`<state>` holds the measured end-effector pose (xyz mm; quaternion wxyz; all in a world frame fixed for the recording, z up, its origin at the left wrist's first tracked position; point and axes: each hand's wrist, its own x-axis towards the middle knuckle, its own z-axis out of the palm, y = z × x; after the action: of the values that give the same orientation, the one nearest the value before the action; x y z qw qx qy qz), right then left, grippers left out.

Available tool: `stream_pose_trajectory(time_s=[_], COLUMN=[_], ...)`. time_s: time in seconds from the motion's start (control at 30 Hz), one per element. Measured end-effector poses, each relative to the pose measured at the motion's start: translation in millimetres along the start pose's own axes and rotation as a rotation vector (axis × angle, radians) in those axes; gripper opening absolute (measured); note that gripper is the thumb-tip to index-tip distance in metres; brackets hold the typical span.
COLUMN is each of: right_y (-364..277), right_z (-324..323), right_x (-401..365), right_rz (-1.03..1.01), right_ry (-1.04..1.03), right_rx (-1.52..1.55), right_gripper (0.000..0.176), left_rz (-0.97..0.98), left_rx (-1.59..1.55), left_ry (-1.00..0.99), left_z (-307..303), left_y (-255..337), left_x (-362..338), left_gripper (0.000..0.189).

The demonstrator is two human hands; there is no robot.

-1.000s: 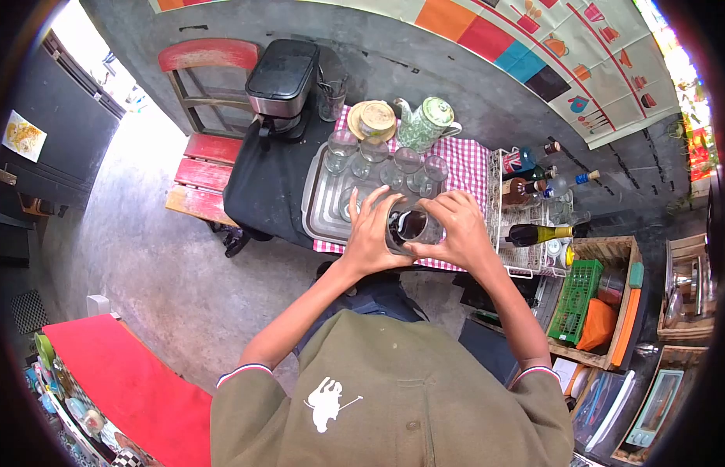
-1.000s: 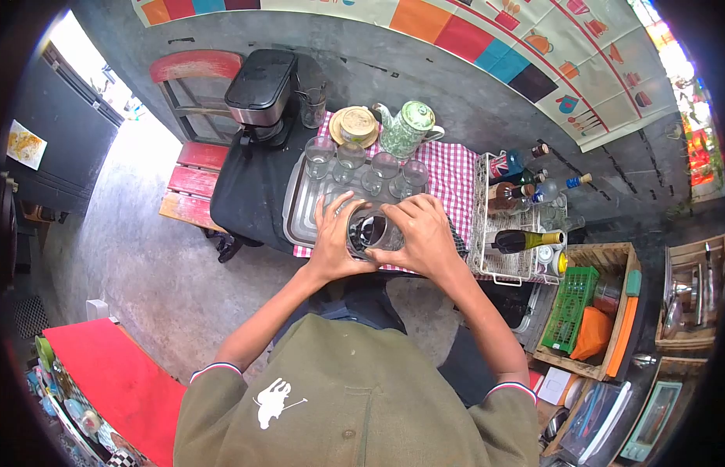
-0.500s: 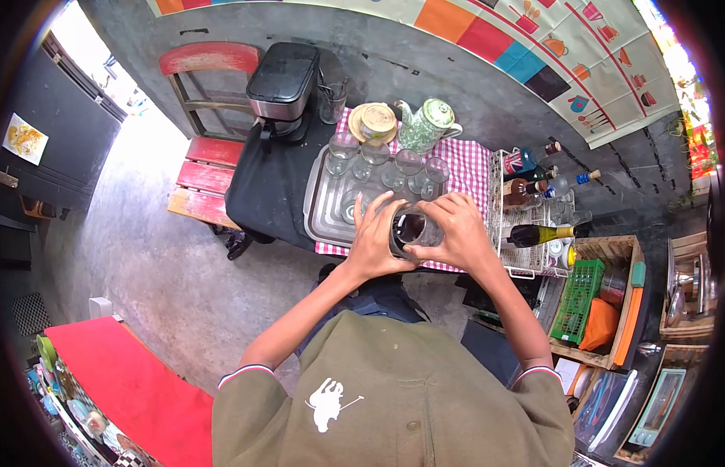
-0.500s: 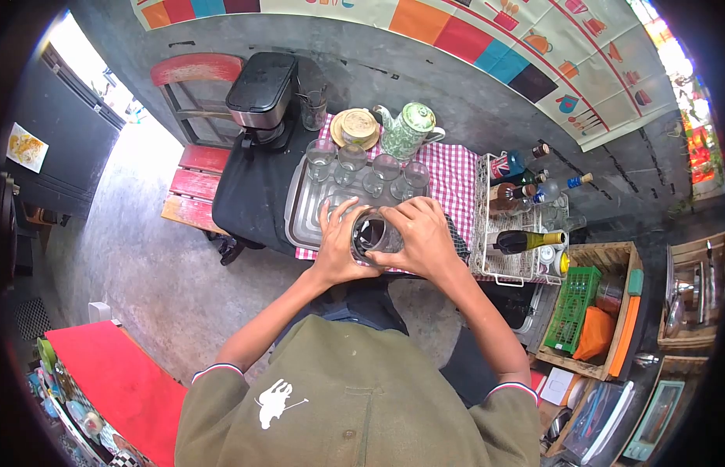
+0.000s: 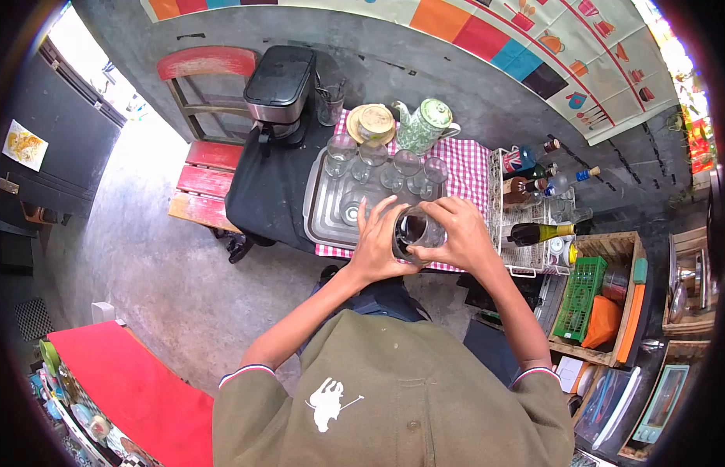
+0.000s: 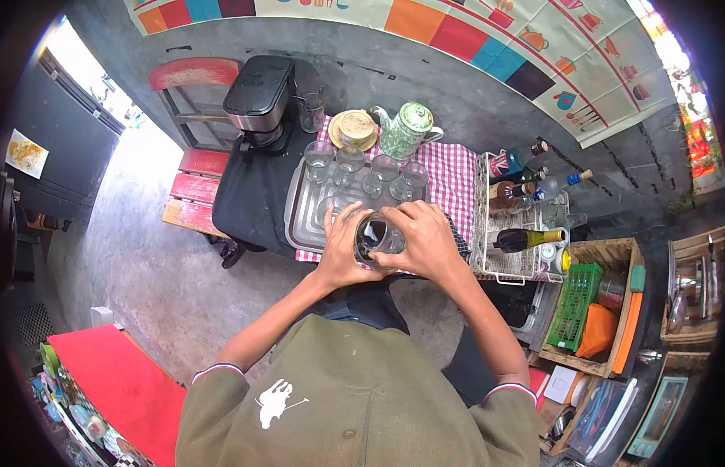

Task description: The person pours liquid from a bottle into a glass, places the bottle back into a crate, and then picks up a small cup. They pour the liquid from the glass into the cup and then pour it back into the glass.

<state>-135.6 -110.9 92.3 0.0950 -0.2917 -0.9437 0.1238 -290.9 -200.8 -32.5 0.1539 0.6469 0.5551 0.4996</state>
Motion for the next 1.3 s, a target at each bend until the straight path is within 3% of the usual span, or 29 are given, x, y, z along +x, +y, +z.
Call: stream_pose_trajectory(time_s=[0.67,1.3], right_y=[-0.6,-1.7], right_z=[-9.7,-15.3], right_x=[1.0,4.0], right_rz=[0.034,0.003], right_ry=[-0.065,-0.088], right_rx=[0.12,0.024], right_gripper=[0.067,0.067], left_rz=[-0.005,-0.024], left_rx=[-0.015,-0.051], left_ry=[0.034,0.028], left_z=[-2.2,0.2], left_y=[4.0,5.1], left_x=[9.4,9.2], left_gripper=[0.097,0.099])
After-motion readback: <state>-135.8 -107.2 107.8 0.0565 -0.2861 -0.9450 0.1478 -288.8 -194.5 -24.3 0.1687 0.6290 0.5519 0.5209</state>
